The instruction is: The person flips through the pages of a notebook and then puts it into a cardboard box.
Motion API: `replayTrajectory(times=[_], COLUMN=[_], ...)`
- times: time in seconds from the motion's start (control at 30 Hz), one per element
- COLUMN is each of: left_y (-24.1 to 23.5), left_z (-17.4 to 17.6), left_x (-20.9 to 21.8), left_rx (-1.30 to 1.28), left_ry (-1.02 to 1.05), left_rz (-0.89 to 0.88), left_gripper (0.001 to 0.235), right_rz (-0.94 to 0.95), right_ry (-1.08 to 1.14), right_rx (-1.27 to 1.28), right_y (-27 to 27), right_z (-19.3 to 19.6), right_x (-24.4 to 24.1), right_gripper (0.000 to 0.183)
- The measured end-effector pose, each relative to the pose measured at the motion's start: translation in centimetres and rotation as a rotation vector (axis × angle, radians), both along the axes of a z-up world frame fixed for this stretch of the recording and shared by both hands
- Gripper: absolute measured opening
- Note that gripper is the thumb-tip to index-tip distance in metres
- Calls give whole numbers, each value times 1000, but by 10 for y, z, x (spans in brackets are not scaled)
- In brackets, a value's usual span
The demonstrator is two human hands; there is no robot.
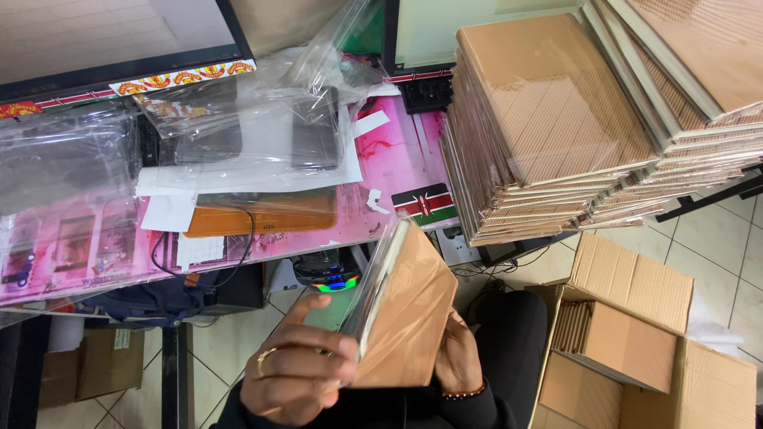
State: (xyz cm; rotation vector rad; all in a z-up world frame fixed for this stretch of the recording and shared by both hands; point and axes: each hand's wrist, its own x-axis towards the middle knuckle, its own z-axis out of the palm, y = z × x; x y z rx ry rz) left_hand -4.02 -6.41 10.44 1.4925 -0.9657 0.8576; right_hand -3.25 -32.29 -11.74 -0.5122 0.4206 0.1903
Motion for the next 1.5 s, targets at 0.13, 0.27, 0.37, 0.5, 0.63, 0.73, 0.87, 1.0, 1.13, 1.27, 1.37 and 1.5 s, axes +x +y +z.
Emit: replayTrajectory(times=[0.13, 0.27, 0.37, 0.5, 0.63, 0.73, 0.87, 1.0, 1.13, 1.27, 1.37, 1.5], left_y=[-19, -32, -37, -24, -19, -14, -3, 19, 72, 133, 197, 307], left_z=[8, -7, -15, -23, -28, -33, -58, -65, -53, -35, -43, -80], left_x=[-11, 3, 16, 25, 26, 32, 37, 40, 37, 25, 25, 32], left_rx=[-292, -442, -671, -738, -837, -1000, -1140, -1164, -1226, -1415, -1519, -1671], left_ry=[69, 2, 47, 189, 726, 1108, 1128, 995, 884, 748, 501, 282], left_rz=[87, 98, 95, 77, -112, -123, -66, -56, 26, 184, 104, 6], left_gripper=[8, 11, 6, 57, 112, 82, 41, 52, 42, 43, 30, 43], right_rz=[-12, 109, 183, 90, -26, -92, -131, -162, -221, -294, -335, -287], right_ry=[-28, -25, -93, 239, -130, -98, -35, -212, -308, -292, -266, -222], right_rx=[-40, 192, 323, -3, -4, -66, -185, -240, -345, -224, -255, -173], right_y=[1, 4, 4, 4, 3, 1, 5, -19, -47, -62, -68, -75], right_z=[6, 43, 69, 79, 78, 82, 100, 60, 58, 78, 81, 75], right_x=[2, 2, 0, -4, -6, -5, -6, -13, -13, -12, -8, -8], right_gripper=[32, 46, 66, 63, 59, 58, 46, 35, 33, 51, 48, 44])
